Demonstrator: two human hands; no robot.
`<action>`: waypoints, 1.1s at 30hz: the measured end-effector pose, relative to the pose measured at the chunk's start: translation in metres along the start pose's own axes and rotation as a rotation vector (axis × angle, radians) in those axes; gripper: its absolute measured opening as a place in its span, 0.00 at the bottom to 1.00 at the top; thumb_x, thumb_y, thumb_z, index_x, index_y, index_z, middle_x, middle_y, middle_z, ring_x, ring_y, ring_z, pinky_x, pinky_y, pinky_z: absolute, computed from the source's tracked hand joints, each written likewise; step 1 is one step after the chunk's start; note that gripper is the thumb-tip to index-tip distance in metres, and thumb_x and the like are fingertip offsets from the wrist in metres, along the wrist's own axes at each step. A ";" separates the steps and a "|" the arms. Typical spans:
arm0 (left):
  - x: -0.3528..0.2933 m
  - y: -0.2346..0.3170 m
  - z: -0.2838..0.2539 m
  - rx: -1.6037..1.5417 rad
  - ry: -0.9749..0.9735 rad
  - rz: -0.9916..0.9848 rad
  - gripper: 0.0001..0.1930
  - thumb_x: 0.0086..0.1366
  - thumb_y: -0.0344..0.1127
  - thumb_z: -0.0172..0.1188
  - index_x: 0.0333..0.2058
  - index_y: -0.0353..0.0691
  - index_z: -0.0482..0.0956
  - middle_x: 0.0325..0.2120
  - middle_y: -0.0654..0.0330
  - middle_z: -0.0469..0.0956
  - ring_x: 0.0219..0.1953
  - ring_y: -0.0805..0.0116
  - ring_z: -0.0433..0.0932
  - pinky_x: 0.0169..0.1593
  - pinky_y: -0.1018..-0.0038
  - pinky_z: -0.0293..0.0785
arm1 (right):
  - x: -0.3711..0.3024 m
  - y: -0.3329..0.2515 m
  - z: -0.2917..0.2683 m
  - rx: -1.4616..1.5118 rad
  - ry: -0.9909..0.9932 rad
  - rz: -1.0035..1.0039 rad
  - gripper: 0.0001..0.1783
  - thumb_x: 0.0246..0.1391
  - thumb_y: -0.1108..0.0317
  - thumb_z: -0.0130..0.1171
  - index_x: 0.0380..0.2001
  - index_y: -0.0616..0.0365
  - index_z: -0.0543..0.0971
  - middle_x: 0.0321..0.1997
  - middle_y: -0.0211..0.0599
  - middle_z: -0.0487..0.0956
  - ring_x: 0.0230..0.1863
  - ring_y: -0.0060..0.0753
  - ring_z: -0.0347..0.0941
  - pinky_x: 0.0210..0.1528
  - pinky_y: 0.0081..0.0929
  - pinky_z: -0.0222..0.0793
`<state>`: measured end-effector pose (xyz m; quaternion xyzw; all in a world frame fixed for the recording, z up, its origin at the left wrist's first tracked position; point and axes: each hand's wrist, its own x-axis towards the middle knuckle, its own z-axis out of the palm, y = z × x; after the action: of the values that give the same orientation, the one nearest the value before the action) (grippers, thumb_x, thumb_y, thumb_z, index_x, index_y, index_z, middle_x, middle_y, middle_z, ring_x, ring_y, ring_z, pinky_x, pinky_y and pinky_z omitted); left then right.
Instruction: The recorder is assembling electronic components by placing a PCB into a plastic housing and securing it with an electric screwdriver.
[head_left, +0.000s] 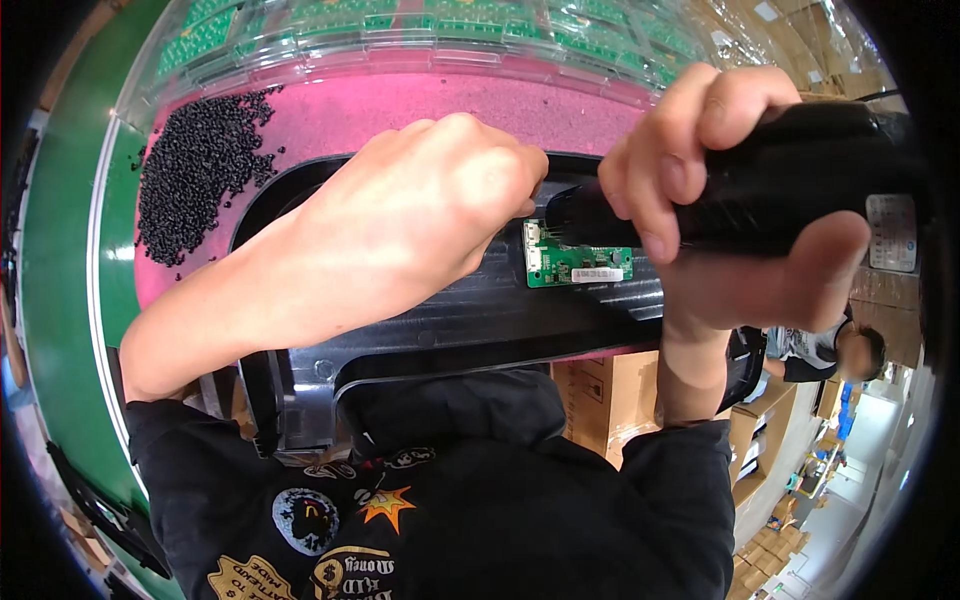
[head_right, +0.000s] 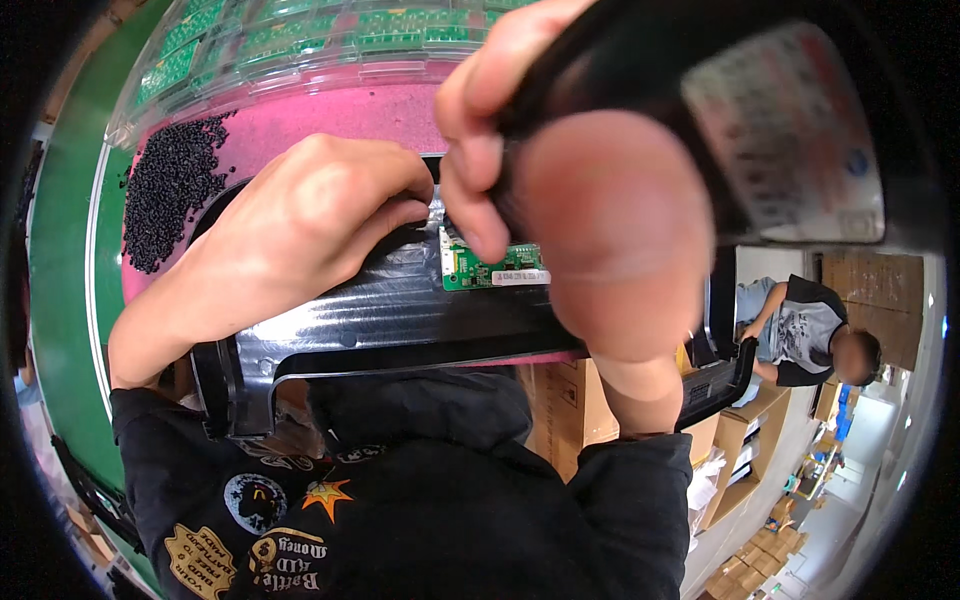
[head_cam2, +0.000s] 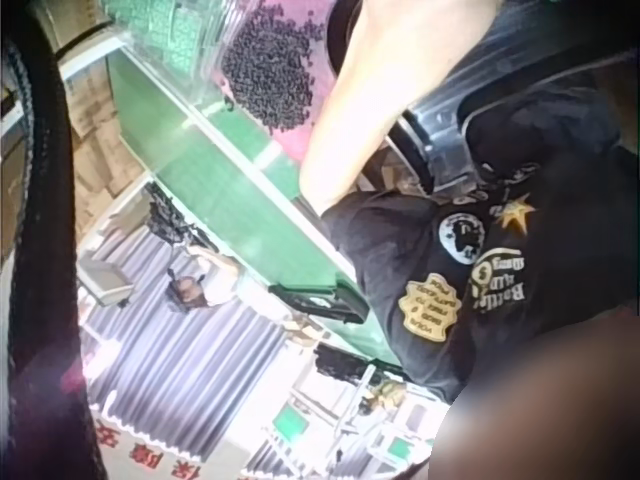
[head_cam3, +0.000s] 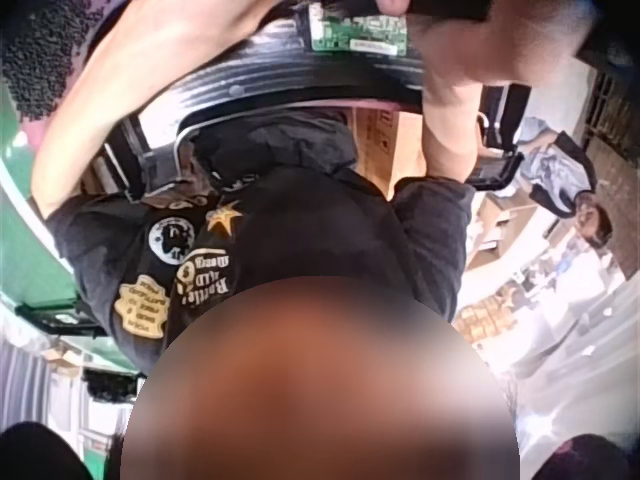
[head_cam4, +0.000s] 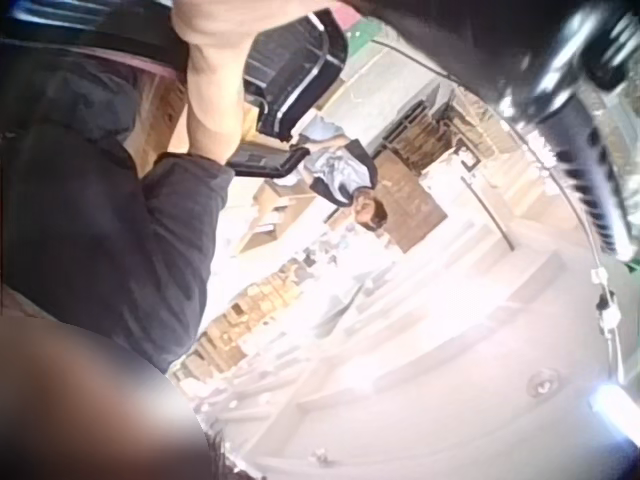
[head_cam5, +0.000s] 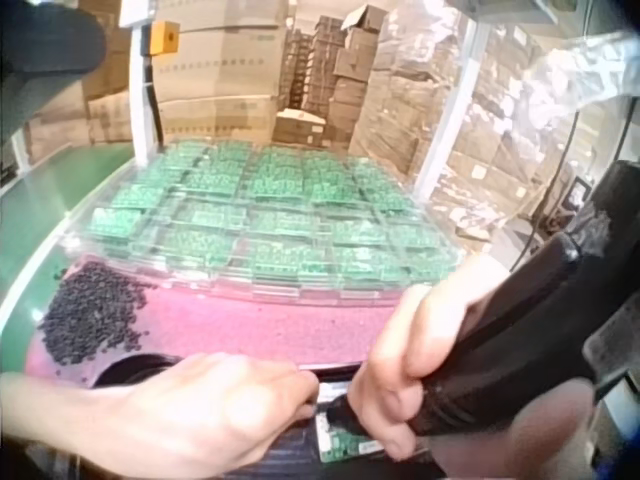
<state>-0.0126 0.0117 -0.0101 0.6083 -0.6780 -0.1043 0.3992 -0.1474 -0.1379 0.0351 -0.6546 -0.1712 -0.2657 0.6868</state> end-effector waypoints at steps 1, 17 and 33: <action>-0.002 -0.001 0.000 0.005 0.052 0.032 0.08 0.57 0.25 0.63 0.35 0.30 0.76 0.25 0.45 0.76 0.31 0.42 0.77 0.34 0.57 0.72 | 0.000 0.002 0.005 0.000 0.011 0.012 0.41 0.51 0.26 0.53 0.40 0.60 0.68 0.28 0.33 0.68 0.15 0.18 0.63 0.24 0.22 0.61; 0.005 0.004 -0.005 0.075 -0.192 -0.013 0.08 0.55 0.24 0.64 0.31 0.30 0.74 0.25 0.47 0.76 0.30 0.43 0.76 0.33 0.57 0.72 | -0.009 -0.035 -0.002 0.217 0.208 -0.089 0.31 0.52 0.37 0.54 0.39 0.57 0.70 0.30 0.29 0.69 0.17 0.18 0.63 0.25 0.24 0.58; 0.017 0.020 -0.007 -0.298 -0.100 0.059 0.07 0.57 0.25 0.66 0.34 0.30 0.80 0.26 0.52 0.81 0.27 0.58 0.82 0.29 0.73 0.76 | -0.025 -0.061 0.000 0.307 0.449 -0.256 0.23 0.43 0.52 0.61 0.36 0.53 0.67 0.28 0.24 0.68 0.15 0.15 0.64 0.27 0.21 0.60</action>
<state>-0.0223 0.0029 0.0143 0.5163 -0.6915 -0.2222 0.4537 -0.2029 -0.1345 0.0700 -0.4408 -0.1344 -0.4593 0.7594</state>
